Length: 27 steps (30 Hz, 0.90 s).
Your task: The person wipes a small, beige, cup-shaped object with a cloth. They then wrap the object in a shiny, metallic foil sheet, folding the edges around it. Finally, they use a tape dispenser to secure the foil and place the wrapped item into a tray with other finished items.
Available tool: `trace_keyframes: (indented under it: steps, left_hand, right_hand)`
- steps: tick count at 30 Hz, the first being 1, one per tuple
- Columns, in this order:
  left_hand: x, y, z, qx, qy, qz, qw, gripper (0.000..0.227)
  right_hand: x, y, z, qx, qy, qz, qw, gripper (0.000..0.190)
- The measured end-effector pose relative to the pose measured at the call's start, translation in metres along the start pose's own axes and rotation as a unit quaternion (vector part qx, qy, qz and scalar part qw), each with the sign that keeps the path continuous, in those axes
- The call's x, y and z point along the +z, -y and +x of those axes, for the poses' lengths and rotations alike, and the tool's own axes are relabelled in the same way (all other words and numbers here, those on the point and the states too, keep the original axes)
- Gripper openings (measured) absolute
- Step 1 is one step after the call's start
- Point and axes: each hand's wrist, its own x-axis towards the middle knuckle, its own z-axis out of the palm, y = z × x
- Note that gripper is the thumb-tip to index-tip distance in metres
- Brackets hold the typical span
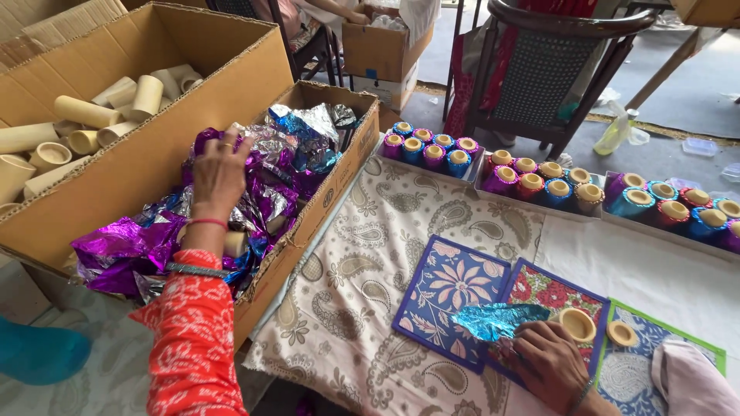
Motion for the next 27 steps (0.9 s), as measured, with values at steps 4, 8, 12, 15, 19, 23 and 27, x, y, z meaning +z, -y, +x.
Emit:
trace_keyframes:
  steps: [4,8,12,15,19,23,27]
  left_hand:
    - [0.039,-0.003,0.026,0.006,0.081,-0.062,0.995,0.047]
    - [0.086,0.009,0.031,-0.125,0.279,-0.152,0.94,0.046]
    - [0.182,0.059,0.019,-0.2,0.344,-0.236,0.887,0.057]
    - [0.221,0.06,0.027,-0.185,0.357,-0.2,0.893,0.05]
    - [0.145,0.026,0.024,-0.219,0.391,-0.164,0.879,0.042]
    - [0.099,0.008,0.011,-0.213,0.3,-0.081,0.926,0.026]
    - [0.06,-0.003,0.011,-0.121,0.136,0.016,0.983,0.012]
  right_hand:
    - [0.01,-0.007,-0.002,0.01,0.008,-0.006,1.0,0.019]
    - [0.025,-0.021,-0.012,-0.003,-0.012,-0.005,1.0,0.017]
    - [0.03,-0.023,-0.012,-0.004,-0.023,-0.014,1.0,0.019]
    - [0.024,-0.018,-0.013,-0.002,-0.017,-0.003,1.0,0.019]
    - [0.032,-0.031,-0.019,0.003,-0.019,-0.001,1.0,0.021]
    - [0.032,-0.022,-0.014,0.013,-0.013,0.007,1.0,0.02]
    - [0.026,-0.019,-0.014,0.027,-0.002,0.007,1.0,0.017]
